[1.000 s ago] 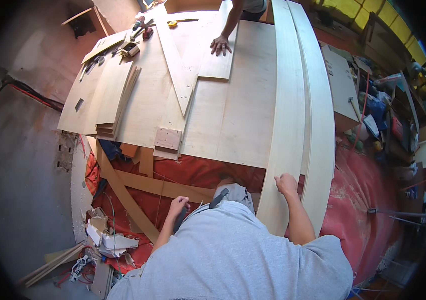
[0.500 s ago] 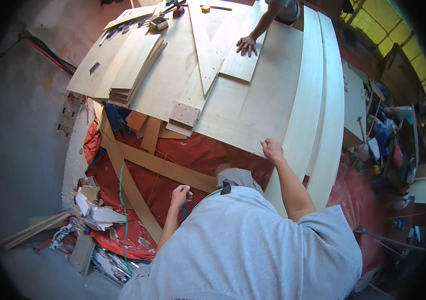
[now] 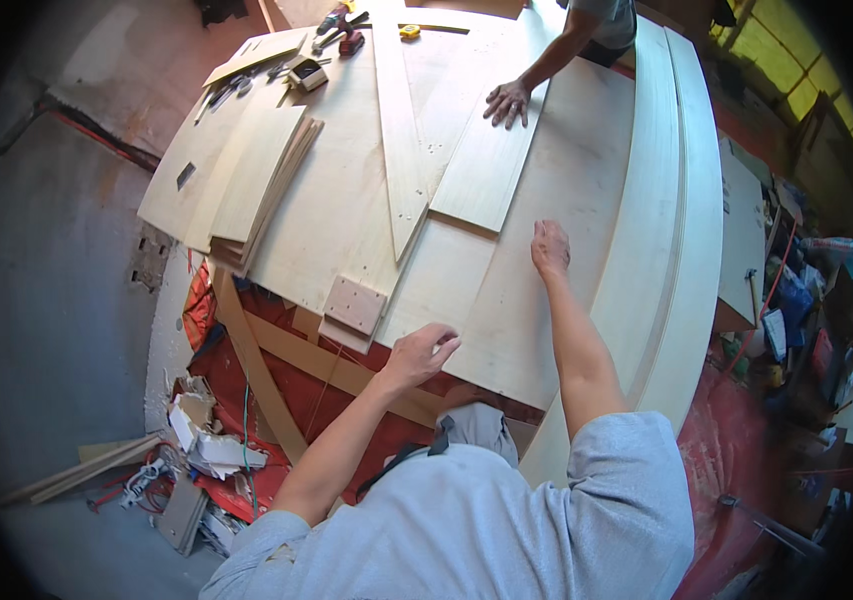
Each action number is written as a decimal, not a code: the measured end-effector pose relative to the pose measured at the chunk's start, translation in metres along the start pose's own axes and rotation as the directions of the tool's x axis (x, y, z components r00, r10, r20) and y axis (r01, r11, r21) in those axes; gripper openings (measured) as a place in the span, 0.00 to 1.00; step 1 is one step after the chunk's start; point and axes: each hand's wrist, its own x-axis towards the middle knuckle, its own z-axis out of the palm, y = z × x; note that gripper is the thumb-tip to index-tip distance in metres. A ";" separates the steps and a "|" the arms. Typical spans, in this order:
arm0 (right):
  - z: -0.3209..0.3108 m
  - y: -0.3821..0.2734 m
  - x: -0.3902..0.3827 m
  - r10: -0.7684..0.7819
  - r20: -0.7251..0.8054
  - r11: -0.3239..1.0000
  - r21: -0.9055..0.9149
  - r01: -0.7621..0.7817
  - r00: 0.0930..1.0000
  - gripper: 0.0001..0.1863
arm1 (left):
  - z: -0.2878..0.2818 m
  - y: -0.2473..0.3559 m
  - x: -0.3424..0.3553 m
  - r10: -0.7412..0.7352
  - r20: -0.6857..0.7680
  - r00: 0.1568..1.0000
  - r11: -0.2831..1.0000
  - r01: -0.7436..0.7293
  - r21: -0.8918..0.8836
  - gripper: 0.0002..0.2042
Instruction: The person positions wooden boards on a large panel on a workbench, handling long slats and smaller rectangular pieces by hand.
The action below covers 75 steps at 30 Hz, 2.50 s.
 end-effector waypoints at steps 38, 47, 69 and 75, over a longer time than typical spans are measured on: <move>0.140 -0.020 0.215 -0.113 -0.042 0.929 -0.360 0.090 0.993 0.37 | 0.074 -0.103 0.280 0.359 0.054 0.932 0.803 -0.338 0.490 0.41; 0.134 -0.027 0.151 -0.153 -0.052 0.933 -0.336 0.127 0.987 0.36 | 0.073 -0.105 0.220 0.332 0.066 0.941 0.827 -0.324 0.459 0.42; 0.124 -0.049 0.015 -0.180 -0.088 0.942 -0.301 0.146 0.980 0.34 | 0.067 -0.112 0.093 0.308 0.101 0.946 0.841 -0.321 0.435 0.43; 0.126 -0.040 0.018 -0.179 -0.130 0.937 -0.326 0.128 0.975 0.34 | 0.069 -0.111 0.098 0.356 0.096 0.929 0.827 -0.361 0.430 0.43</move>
